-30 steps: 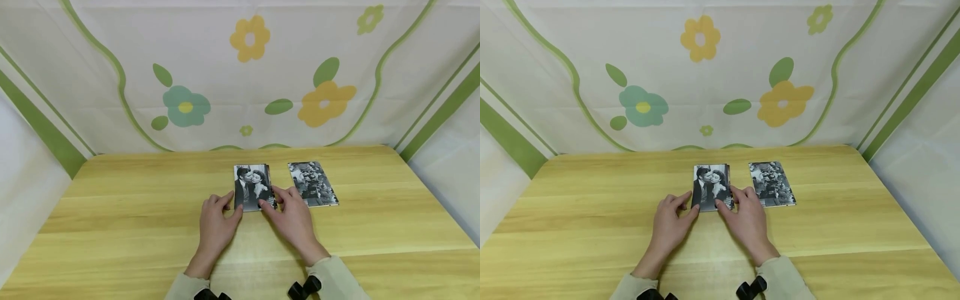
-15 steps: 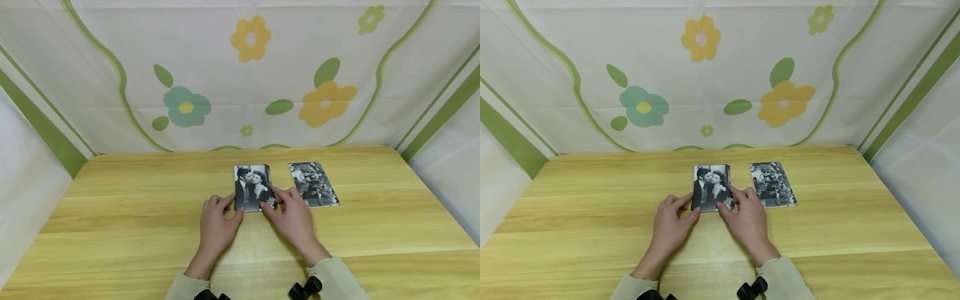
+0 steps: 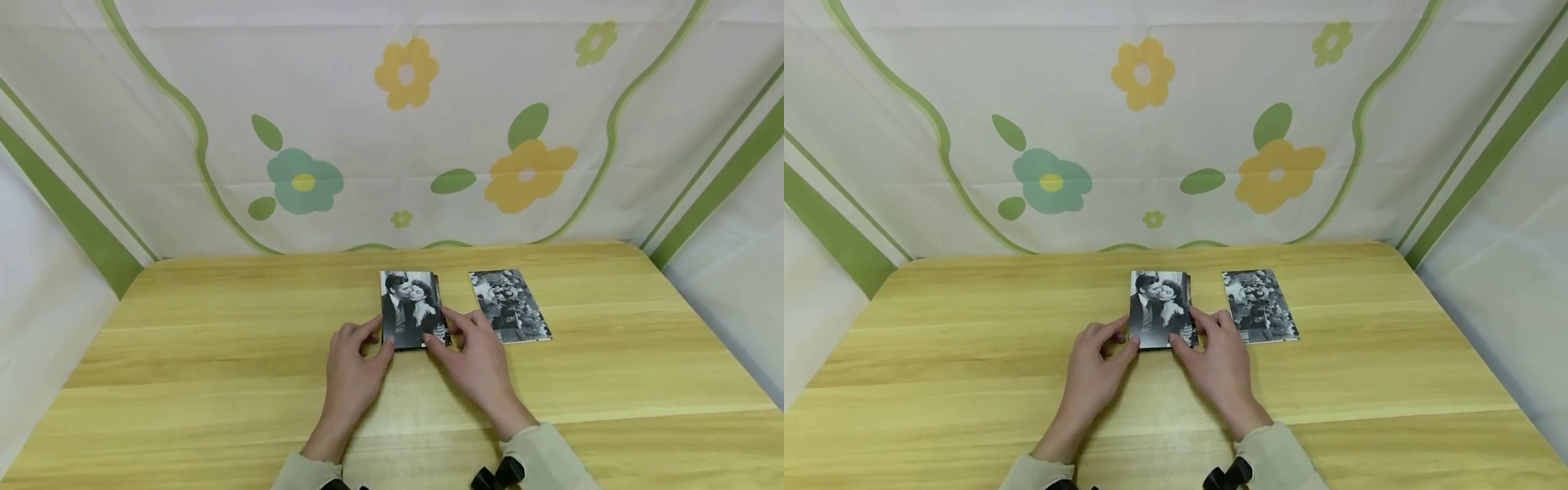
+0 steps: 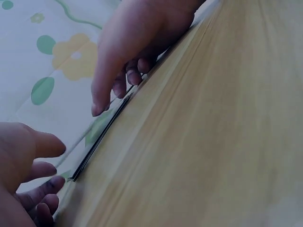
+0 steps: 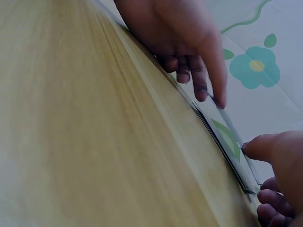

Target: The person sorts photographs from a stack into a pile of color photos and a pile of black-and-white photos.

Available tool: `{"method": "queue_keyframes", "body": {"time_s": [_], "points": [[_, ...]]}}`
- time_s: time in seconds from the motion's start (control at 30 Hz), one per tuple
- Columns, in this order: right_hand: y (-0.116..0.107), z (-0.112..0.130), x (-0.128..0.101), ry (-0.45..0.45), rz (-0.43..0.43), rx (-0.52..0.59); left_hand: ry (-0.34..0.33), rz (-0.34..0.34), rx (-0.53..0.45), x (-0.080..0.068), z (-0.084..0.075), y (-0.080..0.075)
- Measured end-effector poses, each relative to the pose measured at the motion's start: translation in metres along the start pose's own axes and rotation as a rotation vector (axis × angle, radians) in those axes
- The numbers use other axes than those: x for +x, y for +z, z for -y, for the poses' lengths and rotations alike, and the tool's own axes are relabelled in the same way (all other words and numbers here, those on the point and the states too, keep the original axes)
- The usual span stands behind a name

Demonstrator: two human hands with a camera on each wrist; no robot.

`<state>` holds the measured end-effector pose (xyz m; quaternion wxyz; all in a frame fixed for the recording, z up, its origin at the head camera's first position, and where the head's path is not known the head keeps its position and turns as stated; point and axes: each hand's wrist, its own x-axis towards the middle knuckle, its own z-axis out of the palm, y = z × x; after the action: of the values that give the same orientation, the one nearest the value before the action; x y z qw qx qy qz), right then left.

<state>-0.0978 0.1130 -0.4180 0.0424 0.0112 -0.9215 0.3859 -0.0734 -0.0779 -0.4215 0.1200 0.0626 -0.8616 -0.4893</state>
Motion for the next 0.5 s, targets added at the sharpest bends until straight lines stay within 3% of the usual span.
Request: {"method": "queue_keyframes", "body": {"time_s": [0.2, 0.33, 0.5], "points": [[-0.004, 0.007, -0.001, 0.029, -0.020, 0.184, 0.001, -0.042, -0.203, -0.003, -0.004, 0.000], [-0.010, 0.015, -0.003, 0.057, -0.024, 0.248, 0.018, -0.073, -0.272, -0.004, -0.010, -0.003], [-0.017, 0.023, -0.005, 0.063, -0.033, 0.291, -0.019, -0.070, -0.341, -0.003, -0.018, -0.011]]}}
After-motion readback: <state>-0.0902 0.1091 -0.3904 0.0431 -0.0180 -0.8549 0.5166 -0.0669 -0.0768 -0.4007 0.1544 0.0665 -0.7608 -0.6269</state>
